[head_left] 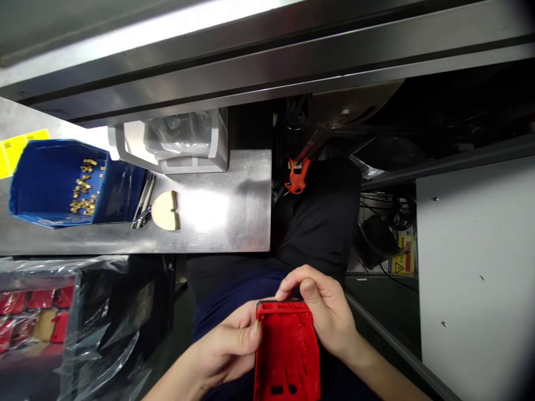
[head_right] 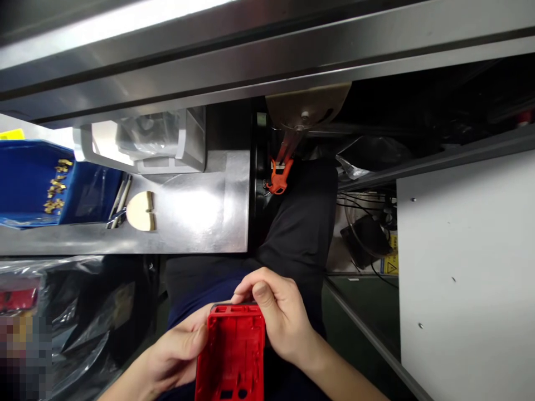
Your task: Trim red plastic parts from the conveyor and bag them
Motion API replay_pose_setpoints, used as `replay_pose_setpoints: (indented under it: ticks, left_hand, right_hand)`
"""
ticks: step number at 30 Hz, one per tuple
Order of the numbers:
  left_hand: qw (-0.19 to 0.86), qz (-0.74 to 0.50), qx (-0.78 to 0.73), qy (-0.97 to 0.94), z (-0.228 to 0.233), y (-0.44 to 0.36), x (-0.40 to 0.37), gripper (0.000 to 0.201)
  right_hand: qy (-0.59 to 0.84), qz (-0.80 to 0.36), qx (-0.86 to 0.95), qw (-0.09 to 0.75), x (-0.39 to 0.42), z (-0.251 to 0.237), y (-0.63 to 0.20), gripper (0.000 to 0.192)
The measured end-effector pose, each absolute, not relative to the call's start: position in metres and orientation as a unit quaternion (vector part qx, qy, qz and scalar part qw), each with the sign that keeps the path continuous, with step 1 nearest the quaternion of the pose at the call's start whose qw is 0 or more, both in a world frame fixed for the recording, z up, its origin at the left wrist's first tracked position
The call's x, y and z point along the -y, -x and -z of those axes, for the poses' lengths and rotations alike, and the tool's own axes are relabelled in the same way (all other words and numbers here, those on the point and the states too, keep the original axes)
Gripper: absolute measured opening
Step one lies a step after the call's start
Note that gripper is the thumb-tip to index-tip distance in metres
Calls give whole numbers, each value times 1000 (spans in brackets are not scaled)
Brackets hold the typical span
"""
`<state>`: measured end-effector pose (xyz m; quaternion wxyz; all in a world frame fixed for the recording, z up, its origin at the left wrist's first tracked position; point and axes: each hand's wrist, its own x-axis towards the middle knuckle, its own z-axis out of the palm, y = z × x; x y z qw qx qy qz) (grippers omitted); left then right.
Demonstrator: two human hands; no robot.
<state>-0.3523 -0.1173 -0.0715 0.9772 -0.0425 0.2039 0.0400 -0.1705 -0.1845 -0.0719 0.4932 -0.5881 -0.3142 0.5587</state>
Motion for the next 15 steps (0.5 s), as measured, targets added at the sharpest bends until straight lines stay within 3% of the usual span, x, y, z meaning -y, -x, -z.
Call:
replay_pose_setpoints:
  ticks: [6,11,15]
  left_hand:
    - [977,-47,-204,39,69,350,114,68]
    - [978,-52,-195,44,69,349,115,61]
    - [978,-46,-197,41,70,351,117,65]
  right_hand:
    - [676,-439,332,491,186,74,172,26]
    - [656,-469,346,480,190,75,173,25]
    - [758,-327,293,483,188,77,163,33]
